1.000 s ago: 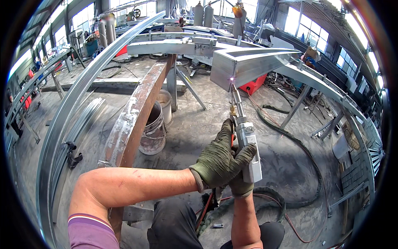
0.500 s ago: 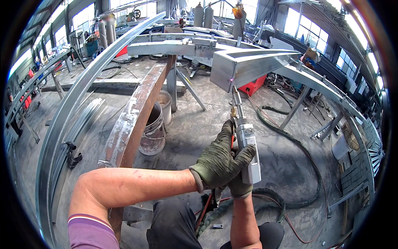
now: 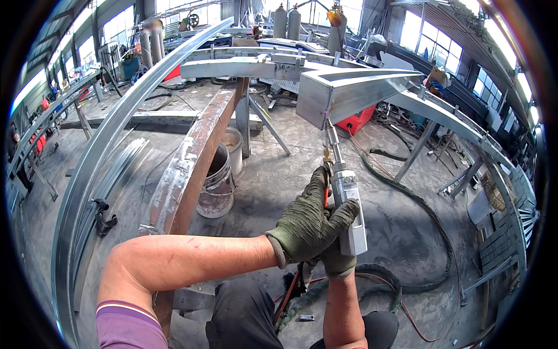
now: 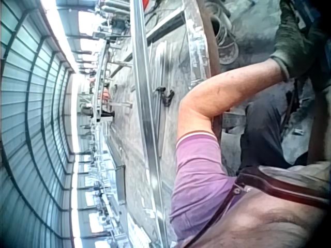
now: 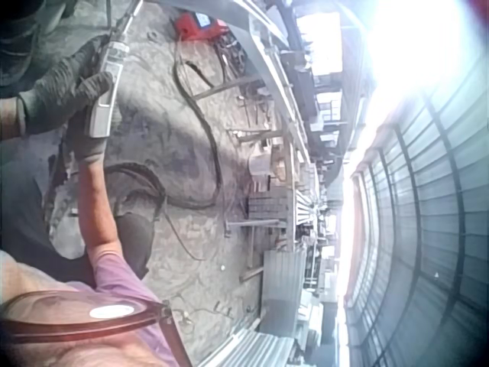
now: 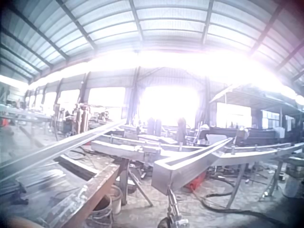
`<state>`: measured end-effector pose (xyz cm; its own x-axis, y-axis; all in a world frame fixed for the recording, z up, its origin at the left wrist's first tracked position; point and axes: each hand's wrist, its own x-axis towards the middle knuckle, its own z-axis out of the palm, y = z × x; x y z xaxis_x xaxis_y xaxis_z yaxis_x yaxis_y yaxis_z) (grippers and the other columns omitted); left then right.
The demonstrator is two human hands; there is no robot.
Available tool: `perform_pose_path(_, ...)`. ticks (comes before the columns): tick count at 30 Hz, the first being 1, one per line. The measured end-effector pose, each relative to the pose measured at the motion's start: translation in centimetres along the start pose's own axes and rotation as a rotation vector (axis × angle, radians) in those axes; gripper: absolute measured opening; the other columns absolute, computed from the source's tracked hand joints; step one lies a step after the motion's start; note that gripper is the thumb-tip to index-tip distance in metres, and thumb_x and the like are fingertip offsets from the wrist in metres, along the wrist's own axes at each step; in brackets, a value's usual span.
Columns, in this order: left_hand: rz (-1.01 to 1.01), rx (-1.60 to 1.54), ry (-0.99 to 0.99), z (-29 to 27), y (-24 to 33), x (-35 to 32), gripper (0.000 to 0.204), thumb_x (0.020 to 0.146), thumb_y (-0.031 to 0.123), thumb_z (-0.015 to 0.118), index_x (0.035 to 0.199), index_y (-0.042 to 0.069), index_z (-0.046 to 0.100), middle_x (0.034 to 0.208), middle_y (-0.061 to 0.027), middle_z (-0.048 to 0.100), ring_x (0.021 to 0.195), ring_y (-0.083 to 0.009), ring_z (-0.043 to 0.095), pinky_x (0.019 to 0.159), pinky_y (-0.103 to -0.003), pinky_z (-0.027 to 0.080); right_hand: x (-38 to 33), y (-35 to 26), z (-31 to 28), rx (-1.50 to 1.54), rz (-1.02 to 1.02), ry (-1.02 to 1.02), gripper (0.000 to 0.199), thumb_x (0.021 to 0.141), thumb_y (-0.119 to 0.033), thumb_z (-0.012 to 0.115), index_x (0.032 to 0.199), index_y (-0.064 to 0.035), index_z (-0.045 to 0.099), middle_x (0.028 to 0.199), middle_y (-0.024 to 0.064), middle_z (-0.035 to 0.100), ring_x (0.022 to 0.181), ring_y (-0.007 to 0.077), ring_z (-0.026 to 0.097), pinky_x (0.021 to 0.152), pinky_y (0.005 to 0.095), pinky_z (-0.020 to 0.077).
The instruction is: The person aligns metal frame components on a workbench and uses a welding torch to join them. They reposition the frame multiple times to weld different seams, producing sparks throughout the process.
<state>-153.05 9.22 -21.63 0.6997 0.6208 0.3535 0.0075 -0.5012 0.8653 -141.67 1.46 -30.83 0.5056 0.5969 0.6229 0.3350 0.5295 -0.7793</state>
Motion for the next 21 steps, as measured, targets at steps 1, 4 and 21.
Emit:
perform_pose_path(1, 0.001, -0.009, 0.001, 0.0, 0.1, 0.0, 0.090, 0.111, 0.045, 0.070, 0.171, -0.009, 0.028, 0.152, -0.0314, 0.059, 0.143, -0.0383, 0.063, 0.122, -0.047, 0.049, 0.1, -0.1, 0.1, 0.003, -0.005, 0.000, 0.034, 0.103, -0.028, 0.084, 0.124, -0.0015, 0.082, 0.111, 0.0092, 0.086, 0.101, 0.0186, 0.082, 0.089, 0.0376, 0.0649)
perform_pose_path(4, -0.006, -0.020, -0.008, -0.2, 0.3, -0.1, 0.091, 0.111, 0.045, 0.070, 0.171, -0.009, 0.028, 0.152, -0.0314, 0.059, 0.143, -0.0382, 0.063, 0.122, -0.047, 0.049, 0.1, 0.0, 0.1, 0.010, -0.020, 0.000, 0.033, 0.104, -0.030, 0.083, 0.121, -0.0025, 0.083, 0.108, 0.0088, 0.086, 0.098, 0.0189, 0.082, 0.086, 0.0378, 0.0646)
perform_pose_path(21, -0.008, -0.007, 0.010, -0.3, 0.5, -0.1, 0.100, 0.110, 0.051, 0.070, 0.174, -0.009, 0.021, 0.151, -0.0322, 0.060, 0.142, -0.0373, 0.065, 0.119, -0.047, 0.052, -0.7, 0.8, -1.1, -0.028, 0.018, -0.144, 0.040, 0.109, -0.022, 0.080, 0.142, -0.0043, 0.065, 0.124, 0.0042, 0.072, 0.114, 0.0161, 0.070, 0.099, 0.0338, 0.0578)
